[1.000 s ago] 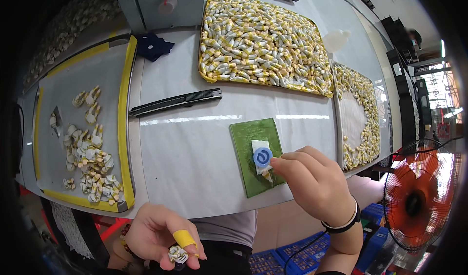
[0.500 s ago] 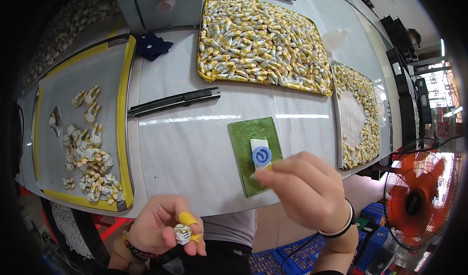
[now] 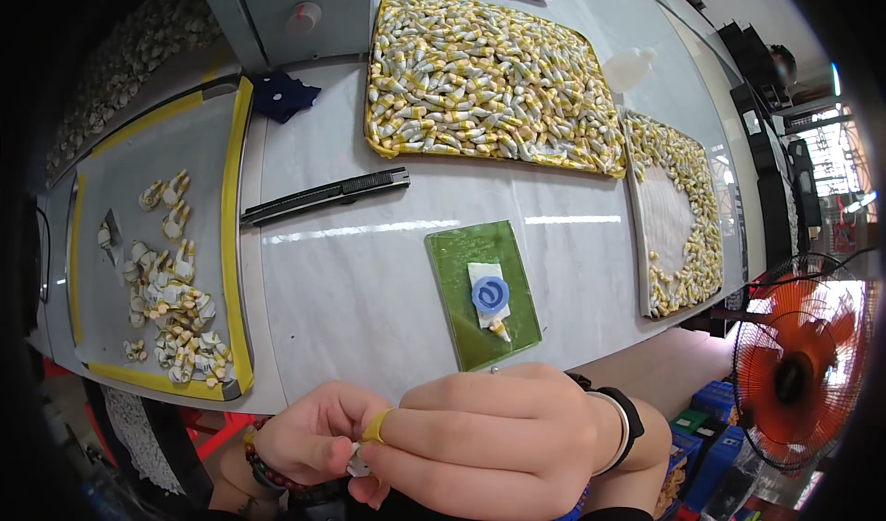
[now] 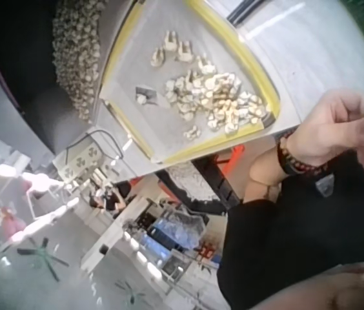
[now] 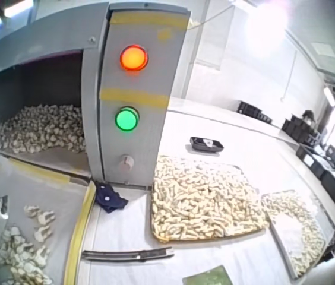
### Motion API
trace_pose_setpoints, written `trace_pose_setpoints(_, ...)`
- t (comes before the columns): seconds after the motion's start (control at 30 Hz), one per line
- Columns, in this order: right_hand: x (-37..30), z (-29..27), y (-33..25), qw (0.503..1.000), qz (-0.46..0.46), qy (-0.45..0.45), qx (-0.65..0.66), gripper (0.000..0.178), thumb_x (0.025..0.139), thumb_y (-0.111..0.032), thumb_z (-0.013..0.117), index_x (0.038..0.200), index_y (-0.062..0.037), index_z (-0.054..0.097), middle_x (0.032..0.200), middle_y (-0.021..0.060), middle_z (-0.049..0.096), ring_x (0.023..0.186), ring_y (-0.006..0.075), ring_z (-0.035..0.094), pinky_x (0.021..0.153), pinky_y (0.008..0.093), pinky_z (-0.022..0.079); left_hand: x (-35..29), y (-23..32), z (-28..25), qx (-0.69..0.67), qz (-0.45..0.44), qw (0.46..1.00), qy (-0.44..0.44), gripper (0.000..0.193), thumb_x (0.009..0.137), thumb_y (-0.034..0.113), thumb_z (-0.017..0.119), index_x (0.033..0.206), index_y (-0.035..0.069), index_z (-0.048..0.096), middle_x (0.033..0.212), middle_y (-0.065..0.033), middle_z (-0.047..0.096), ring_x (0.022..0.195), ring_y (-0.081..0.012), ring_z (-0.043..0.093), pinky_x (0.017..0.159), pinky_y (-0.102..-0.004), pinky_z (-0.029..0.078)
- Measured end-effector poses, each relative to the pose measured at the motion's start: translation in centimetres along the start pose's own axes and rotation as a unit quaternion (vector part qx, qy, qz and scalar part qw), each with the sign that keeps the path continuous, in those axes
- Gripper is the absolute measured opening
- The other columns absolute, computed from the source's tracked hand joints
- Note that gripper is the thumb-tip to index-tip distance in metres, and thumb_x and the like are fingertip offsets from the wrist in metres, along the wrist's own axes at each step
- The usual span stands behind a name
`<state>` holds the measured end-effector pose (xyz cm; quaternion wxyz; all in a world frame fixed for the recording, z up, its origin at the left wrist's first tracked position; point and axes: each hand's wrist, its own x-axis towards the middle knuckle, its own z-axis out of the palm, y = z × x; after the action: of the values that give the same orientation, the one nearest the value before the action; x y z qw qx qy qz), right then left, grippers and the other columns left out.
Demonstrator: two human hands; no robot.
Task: The person repeatedly picks up small white and yellow components from a tray, applies a small amount of adhesive from a tube, and joins the pieces together by hand. The assembled items are placed into a yellow-bordered tray on the left side of the workbench. The process is repetitive and performed one item at a time.
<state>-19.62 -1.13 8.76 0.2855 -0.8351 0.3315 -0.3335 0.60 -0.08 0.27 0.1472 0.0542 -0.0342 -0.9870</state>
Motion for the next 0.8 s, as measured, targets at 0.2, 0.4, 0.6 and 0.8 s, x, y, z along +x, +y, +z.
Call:
trace_pose_setpoints(0.2,0.2,-0.5,0.5,0.998,-0.041,-0.049,-0.01,0.019,0.08,-0.016,0.057,0.081,-0.0023,0.07,0.086,0.0096,0.067,0.069,0.0199,0.066,0.053,0.0238,0.049,0.3,0.3,0.3,-0.004,-0.017,1.0,0.002,0.026,0.089,0.024,0.062,0.096,0.001,0.054,0.085,-0.0052,0.062,0.077,-0.01,0.06,0.073,-0.023,0.049)
trace_pose_setpoints(0.4,0.3,-0.4,0.0,0.998,-0.014,-0.056,-0.001,0.013,0.077,-0.009,0.061,0.082,-0.0016,0.07,0.086,0.01,0.068,0.073,0.0199,0.067,0.053,0.0228,0.049,0.5,0.2,0.2,-0.005,-0.016,1.0,-0.003,0.024,0.089,0.023,0.062,0.096,0.001,0.055,0.084,-0.0044,0.061,0.077,-0.0098,0.06,0.074,-0.0228,0.049)
trace_pose_setpoints(0.6,0.1,-0.8,0.6,0.996,-0.07,-0.05,-0.04,0.012,0.072,-0.006,0.067,0.083,-0.0025,0.07,0.086,0.0099,0.068,0.074,0.0198,0.066,0.055,0.0223,0.05,0.3,0.9,1.1,0.045,0.011,0.999,0.022,0.022,0.087,0.015,0.065,0.097,-0.001,0.056,0.09,-0.0061,0.062,0.084,-0.0096,0.06,0.078,-0.0242,0.049)
trace_pose_setpoints(0.8,-0.7,0.2,-0.4,0.995,-0.025,0.05,-0.078,0.015,0.069,-0.007,0.07,0.083,-0.002,0.069,0.082,0.0084,0.066,0.068,0.0193,0.063,0.056,0.0243,0.053,1.0,-0.4,1.3,0.262,0.252,0.93,0.058,0.027,0.08,0.006,0.072,0.101,-0.002,0.058,0.094,-0.0069,0.063,0.087,-0.0109,0.06,0.076,-0.0235,0.047)
